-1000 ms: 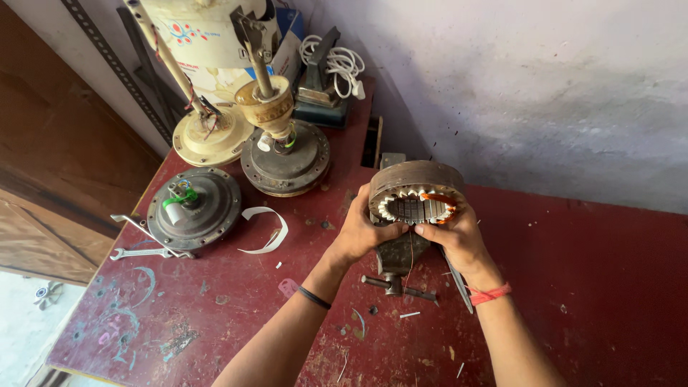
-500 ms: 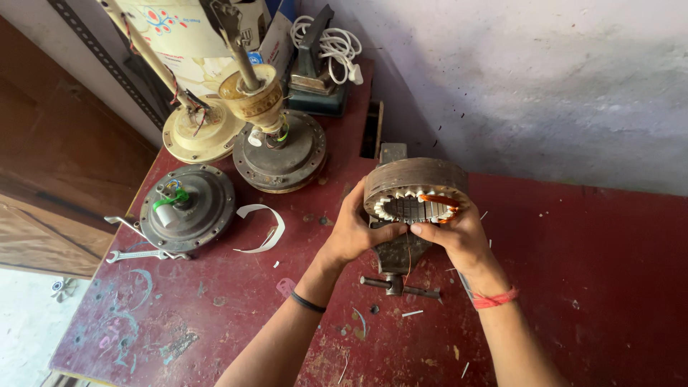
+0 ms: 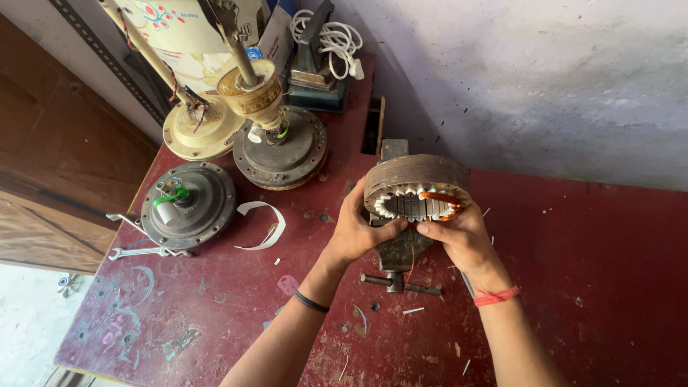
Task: The person winds copper wire around the slots of a motor stator held in a bench vise. They use their hands to guide the wire and a pair of scissors to cut the wire at intervals, continuing the winding process throughout the clip.
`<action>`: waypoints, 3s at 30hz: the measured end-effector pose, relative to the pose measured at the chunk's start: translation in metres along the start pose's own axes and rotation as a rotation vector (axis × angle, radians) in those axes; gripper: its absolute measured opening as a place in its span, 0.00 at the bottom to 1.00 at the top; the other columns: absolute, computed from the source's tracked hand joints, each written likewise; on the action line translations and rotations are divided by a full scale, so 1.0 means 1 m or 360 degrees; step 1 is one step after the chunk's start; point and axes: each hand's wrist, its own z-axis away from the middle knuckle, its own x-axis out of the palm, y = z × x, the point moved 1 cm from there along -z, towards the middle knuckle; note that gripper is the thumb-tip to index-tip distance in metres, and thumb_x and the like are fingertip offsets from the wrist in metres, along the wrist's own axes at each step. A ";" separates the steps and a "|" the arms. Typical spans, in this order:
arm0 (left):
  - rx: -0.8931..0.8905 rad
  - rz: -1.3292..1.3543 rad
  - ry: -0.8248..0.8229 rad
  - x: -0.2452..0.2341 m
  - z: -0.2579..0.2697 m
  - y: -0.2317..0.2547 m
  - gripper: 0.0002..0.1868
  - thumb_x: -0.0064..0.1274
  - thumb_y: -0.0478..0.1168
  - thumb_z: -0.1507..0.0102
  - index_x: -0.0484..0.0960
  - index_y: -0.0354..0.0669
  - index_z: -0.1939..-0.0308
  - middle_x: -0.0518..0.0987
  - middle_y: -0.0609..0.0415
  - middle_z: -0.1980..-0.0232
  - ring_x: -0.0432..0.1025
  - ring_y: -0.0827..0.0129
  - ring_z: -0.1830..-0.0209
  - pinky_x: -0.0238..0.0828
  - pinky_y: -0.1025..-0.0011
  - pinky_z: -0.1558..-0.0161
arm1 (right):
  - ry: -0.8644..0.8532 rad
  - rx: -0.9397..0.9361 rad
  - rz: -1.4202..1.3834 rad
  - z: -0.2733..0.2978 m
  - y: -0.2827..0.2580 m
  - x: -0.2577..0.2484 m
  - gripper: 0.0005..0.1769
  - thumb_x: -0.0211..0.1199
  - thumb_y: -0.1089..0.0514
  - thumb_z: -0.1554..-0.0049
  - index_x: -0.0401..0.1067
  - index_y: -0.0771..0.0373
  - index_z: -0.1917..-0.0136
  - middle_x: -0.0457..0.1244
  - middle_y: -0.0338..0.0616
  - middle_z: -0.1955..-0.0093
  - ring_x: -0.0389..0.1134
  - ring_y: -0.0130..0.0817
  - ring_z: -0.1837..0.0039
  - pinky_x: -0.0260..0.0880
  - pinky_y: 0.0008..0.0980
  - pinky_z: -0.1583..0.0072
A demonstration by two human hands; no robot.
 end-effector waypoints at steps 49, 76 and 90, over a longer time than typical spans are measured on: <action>-0.0034 -0.0086 -0.0217 -0.003 -0.010 0.013 0.35 0.73 0.32 0.49 0.76 0.35 0.39 0.81 0.52 0.43 0.76 0.67 0.42 0.74 0.65 0.36 | 0.0733 0.1031 0.1193 0.267 0.027 0.036 0.12 0.67 0.54 0.46 0.78 0.64 0.53 0.72 0.51 0.60 0.75 0.33 0.59 0.77 0.34 0.54; -0.0058 -0.0369 -0.0210 -0.008 -0.016 0.003 0.32 0.74 0.35 0.51 0.81 0.36 0.44 0.85 0.53 0.49 0.78 0.72 0.50 0.78 0.70 0.44 | 0.1039 0.0055 0.1703 0.067 -0.031 0.094 0.13 0.73 0.54 0.47 0.76 0.65 0.57 0.71 0.47 0.65 0.74 0.33 0.63 0.71 0.33 0.60; 0.0024 -0.0302 -0.0277 -0.011 -0.017 0.007 0.33 0.74 0.36 0.51 0.78 0.34 0.43 0.84 0.52 0.48 0.77 0.72 0.49 0.77 0.70 0.42 | 0.0467 0.0521 0.1857 0.259 0.045 0.090 0.06 0.62 0.62 0.44 0.76 0.61 0.63 0.74 0.46 0.57 0.77 0.30 0.57 0.80 0.32 0.56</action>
